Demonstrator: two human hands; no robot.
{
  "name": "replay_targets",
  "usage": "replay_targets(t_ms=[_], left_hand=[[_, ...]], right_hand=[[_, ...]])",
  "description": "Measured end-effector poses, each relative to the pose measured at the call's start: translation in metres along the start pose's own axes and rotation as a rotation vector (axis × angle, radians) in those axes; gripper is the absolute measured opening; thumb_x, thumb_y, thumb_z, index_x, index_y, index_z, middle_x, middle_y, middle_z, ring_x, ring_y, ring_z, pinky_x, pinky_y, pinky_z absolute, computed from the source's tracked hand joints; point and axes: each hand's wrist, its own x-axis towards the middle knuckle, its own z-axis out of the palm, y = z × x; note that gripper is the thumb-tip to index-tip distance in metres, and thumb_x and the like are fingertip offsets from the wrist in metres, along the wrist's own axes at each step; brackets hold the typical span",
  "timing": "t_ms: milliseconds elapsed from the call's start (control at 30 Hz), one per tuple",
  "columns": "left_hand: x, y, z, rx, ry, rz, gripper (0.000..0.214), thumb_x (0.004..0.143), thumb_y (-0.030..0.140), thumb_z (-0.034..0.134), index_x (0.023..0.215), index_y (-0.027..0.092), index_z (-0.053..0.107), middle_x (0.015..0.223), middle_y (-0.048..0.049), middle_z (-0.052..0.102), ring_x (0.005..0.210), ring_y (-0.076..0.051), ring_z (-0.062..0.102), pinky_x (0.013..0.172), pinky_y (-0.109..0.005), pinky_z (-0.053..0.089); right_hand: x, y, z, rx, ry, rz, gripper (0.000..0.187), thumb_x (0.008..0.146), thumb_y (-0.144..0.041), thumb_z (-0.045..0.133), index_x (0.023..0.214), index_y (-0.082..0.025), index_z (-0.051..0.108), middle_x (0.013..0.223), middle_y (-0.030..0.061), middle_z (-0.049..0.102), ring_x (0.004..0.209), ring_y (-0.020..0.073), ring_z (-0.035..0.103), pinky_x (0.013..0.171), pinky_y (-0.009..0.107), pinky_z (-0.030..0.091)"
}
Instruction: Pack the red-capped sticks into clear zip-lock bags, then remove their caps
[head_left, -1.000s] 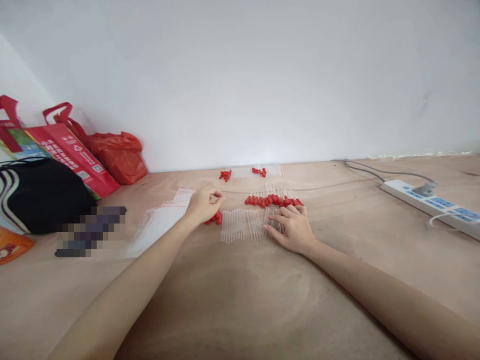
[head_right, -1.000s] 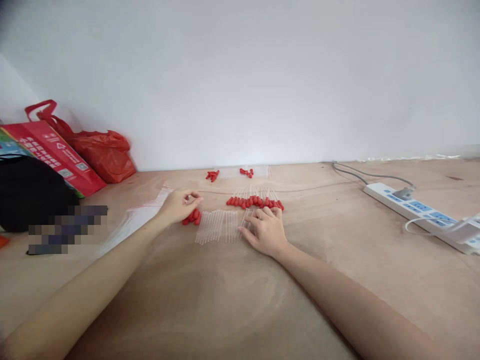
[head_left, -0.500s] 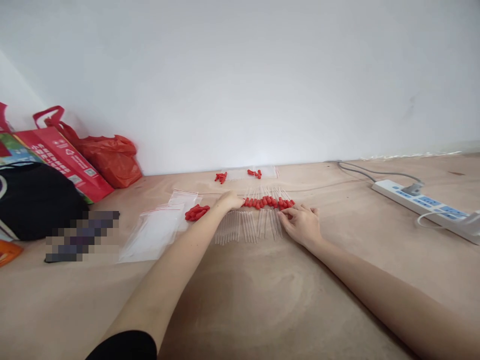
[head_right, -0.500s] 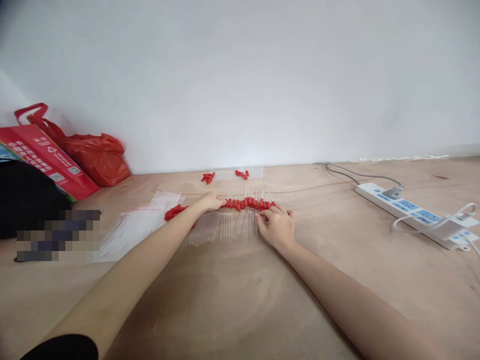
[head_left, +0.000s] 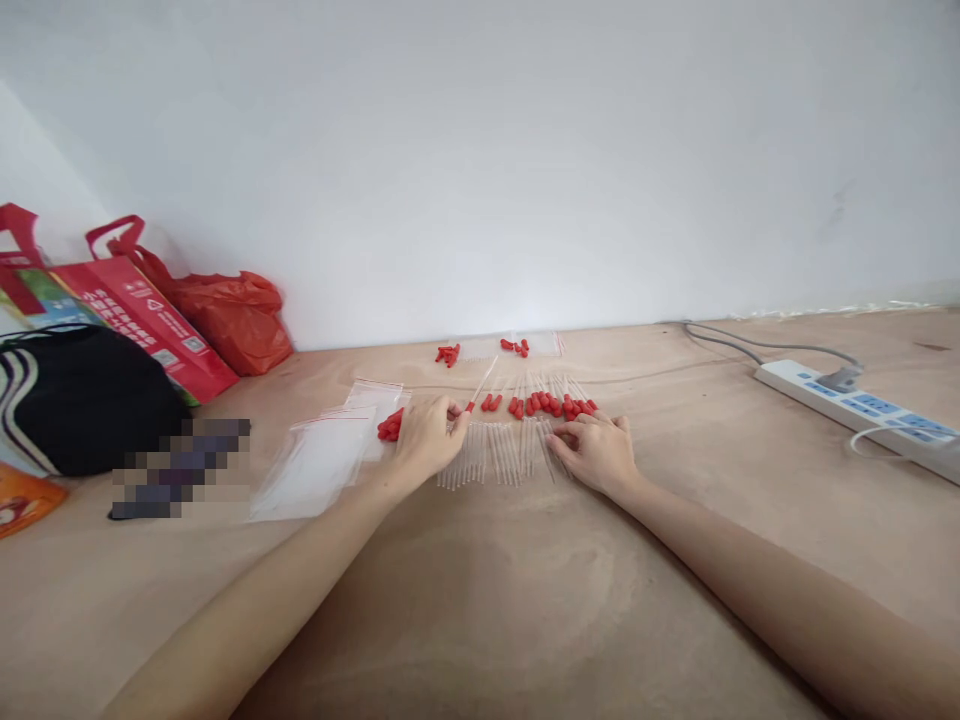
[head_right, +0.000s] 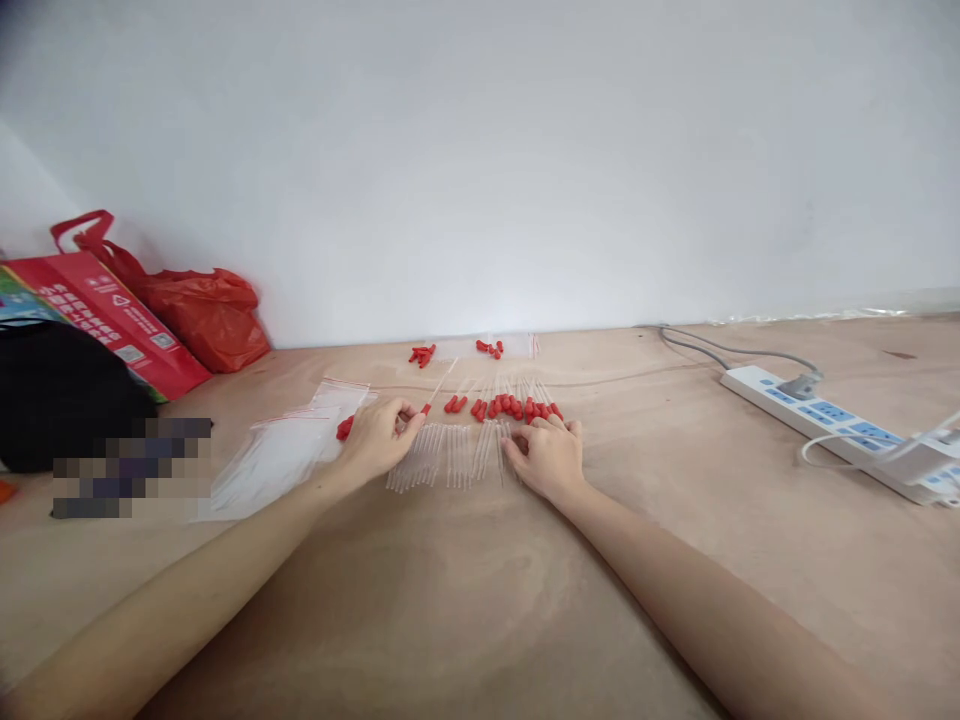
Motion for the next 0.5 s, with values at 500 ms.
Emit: replay_targets(t_ms=[500], left_hand=[[-0.052,0.004,0.019,0.038,0.243,0.611,0.015,0.084,0.023,0.045,0.072,0.016,0.052,0.072,-0.0026,0.061,0.068,-0.016,0.053,0.066,-0.031,0.033]], right_hand=[[-0.012,-0.018,-0.015,0.117,0.169,-0.522,0.026,0.082,-0.039,0.048,0.100,-0.024,0.061,0.087,0.0026,0.064,0.087,0.0170,0.051,0.092,0.040,0.020]])
